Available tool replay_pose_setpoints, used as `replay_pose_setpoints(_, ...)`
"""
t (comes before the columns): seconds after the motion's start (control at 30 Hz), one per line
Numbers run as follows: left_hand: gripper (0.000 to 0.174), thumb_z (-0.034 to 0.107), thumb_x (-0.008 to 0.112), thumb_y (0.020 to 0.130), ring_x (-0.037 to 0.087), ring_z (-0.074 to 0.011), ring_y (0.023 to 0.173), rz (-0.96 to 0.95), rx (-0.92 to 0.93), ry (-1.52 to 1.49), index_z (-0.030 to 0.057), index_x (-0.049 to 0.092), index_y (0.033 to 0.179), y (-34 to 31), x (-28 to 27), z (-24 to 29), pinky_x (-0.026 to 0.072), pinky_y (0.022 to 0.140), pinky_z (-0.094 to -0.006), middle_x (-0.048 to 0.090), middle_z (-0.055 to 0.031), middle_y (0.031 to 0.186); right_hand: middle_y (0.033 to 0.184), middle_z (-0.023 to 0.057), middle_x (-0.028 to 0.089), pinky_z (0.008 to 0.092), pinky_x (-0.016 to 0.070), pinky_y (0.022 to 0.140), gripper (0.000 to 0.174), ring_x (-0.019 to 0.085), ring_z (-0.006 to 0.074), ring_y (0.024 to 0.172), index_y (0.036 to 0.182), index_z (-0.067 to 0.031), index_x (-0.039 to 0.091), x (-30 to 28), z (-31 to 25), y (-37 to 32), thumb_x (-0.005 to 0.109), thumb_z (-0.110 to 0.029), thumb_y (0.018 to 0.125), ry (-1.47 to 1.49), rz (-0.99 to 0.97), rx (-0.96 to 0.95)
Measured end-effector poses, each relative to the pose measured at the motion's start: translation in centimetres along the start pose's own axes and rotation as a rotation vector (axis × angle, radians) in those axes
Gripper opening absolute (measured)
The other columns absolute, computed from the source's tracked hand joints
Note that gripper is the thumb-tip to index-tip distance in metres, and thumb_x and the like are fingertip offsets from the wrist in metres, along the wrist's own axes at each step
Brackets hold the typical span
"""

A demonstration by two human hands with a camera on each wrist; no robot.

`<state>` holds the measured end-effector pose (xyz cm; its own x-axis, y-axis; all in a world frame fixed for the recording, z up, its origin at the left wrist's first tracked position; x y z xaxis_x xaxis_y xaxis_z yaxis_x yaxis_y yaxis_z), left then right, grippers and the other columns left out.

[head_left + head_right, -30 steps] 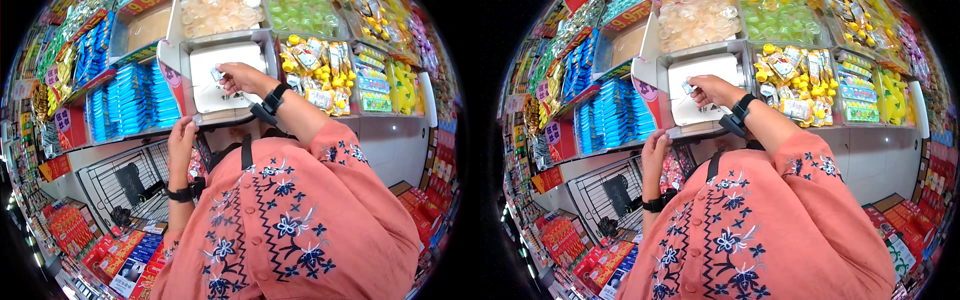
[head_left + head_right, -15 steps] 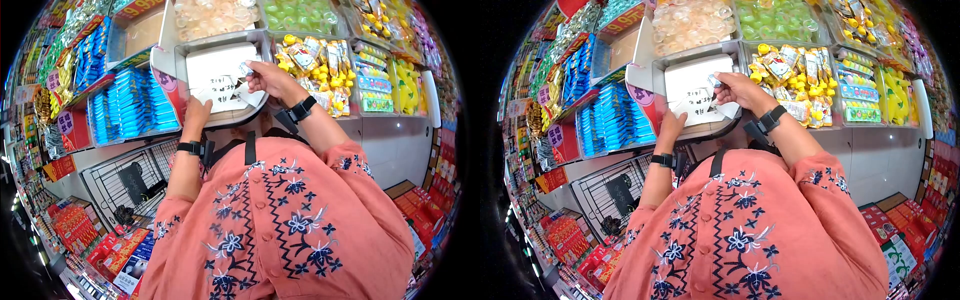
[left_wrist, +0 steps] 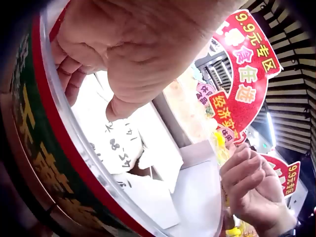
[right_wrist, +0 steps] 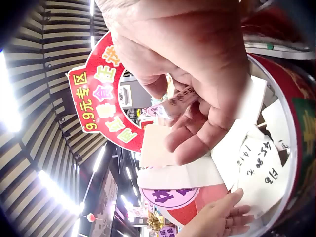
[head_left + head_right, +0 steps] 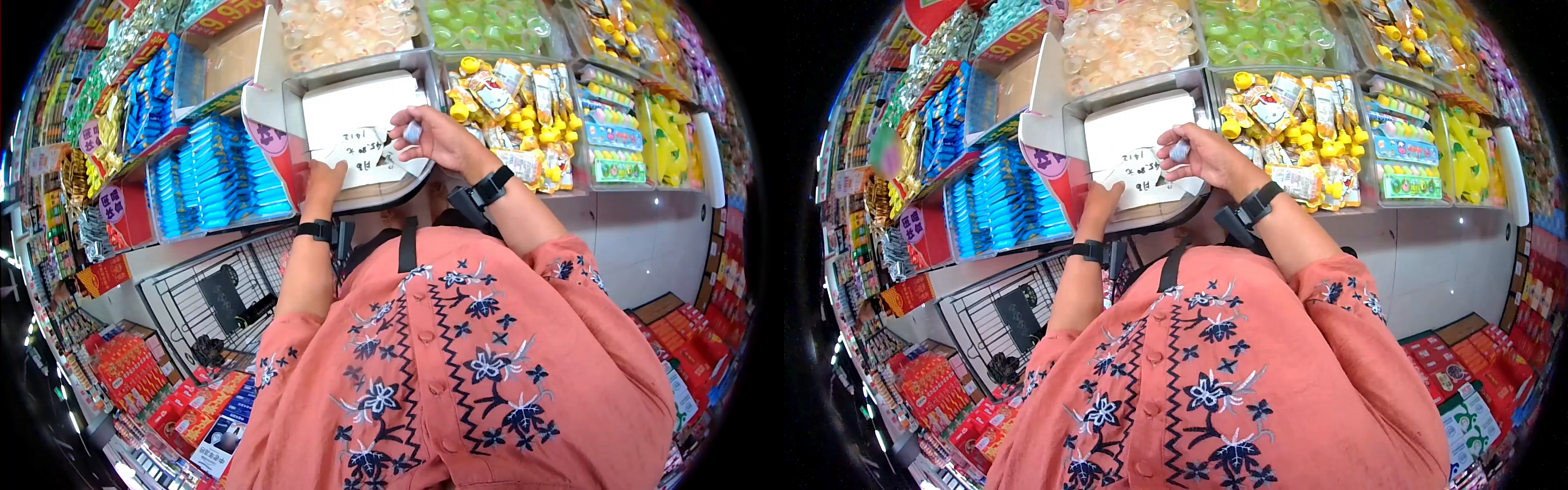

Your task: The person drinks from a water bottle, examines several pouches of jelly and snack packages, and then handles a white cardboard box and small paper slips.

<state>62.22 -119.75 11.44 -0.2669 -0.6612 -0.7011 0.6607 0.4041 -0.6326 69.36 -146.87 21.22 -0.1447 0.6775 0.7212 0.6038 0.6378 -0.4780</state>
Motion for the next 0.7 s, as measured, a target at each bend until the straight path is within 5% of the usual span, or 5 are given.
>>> replay_pose_setpoints(0.07, 0.088, 0.044, 0.067, 0.084, 0.056, -0.048, 0.124, 0.048, 0.017, -0.012, -0.0218, 0.037, 0.134, -1.6, -0.6, 1.1, 0.0441, 0.107, -0.0464, 0.055, -0.0412, 0.128, 0.085, 0.0041, 0.064, 0.0315, 0.0576, 0.063, 0.029, 0.066, 0.0142, 0.079, 0.105, -0.0047, 0.063, -0.3, 0.0, -0.1, 0.055, -0.032, 0.102, -0.017, 0.032, 0.0)
replay_pose_setpoints(0.17, 0.078, 0.041, 0.068, 0.085, 0.072, -0.0359, 0.076, 0.176, 0.138, 0.034, -0.0239, 0.045, 0.122, 0.8, 0.4, -1.0, 0.0584, 0.07, -0.0417, 0.068, -0.0337, 0.098, 0.083, 0.0024, 0.062, 0.0274, 0.0533, 0.057, 0.028, 0.065, 0.0123, 0.073, 0.106, -0.0045, 0.063, -1.1, -0.2, 0.5, 0.059, -0.032, 0.101, -0.293, 0.069, -0.032)
replay_pose_setpoints(0.27, 0.085, 0.044, 0.067, 0.084, 0.059, -0.0489, 0.12, 0.023, 0.091, 0.004, -0.0197, 0.04, 0.133, -2.0, -0.9, 1.2, 0.0466, 0.104, -0.0459, 0.057, -0.0412, 0.126, 0.081, 0.003, 0.064, 0.0274, 0.0519, 0.053, 0.022, 0.065, 0.0114, 0.07, 0.099, -0.0034, 0.065, -0.4, -1.1, 0.8, 0.066, -0.025, 0.093, -0.706, 0.158, -0.046)
replay_pose_setpoints(0.43, 0.086, 0.045, 0.067, 0.085, 0.06, -0.0491, 0.118, -0.006, 0.129, -0.033, -0.0183, 0.04, 0.137, -2.8, -0.6, 1.5, 0.0469, 0.103, -0.0462, 0.06, -0.0399, 0.123, 0.087, 0.0177, 0.073, 0.0422, 0.0583, 0.069, 0.016, 0.073, 0.0322, 0.082, 0.092, 0.0, 0.072, 1.4, -1.0, 3.3, 0.06, -0.01, 0.087, -1.958, 0.253, -0.406)
replay_pose_setpoints(0.7, 0.082, 0.04, 0.066, 0.088, 0.065, -0.0422, 0.112, 0.003, 0.189, -0.181, -0.0176, 0.038, 0.14, -6.8, -2.0, 1.9, 0.049, 0.099, -0.0428, 0.067, -0.0346, 0.114, 0.1, 0.0223, 0.073, 0.0464, 0.0572, 0.08, 0.022, 0.072, 0.0383, 0.095, 0.097, -0.001, 0.075, -1.2, 1.7, 5.5, 0.057, -0.005, 0.085, -2.038, 0.156, -0.129)
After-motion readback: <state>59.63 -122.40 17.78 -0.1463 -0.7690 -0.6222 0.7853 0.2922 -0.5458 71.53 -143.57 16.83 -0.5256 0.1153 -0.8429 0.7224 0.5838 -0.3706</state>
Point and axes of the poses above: each hand's wrist, its own y-axis towards the middle knuckle, its own x-axis out of the palm, z = x × y, the point moved 7 cm from there along y, towards the middle knuckle
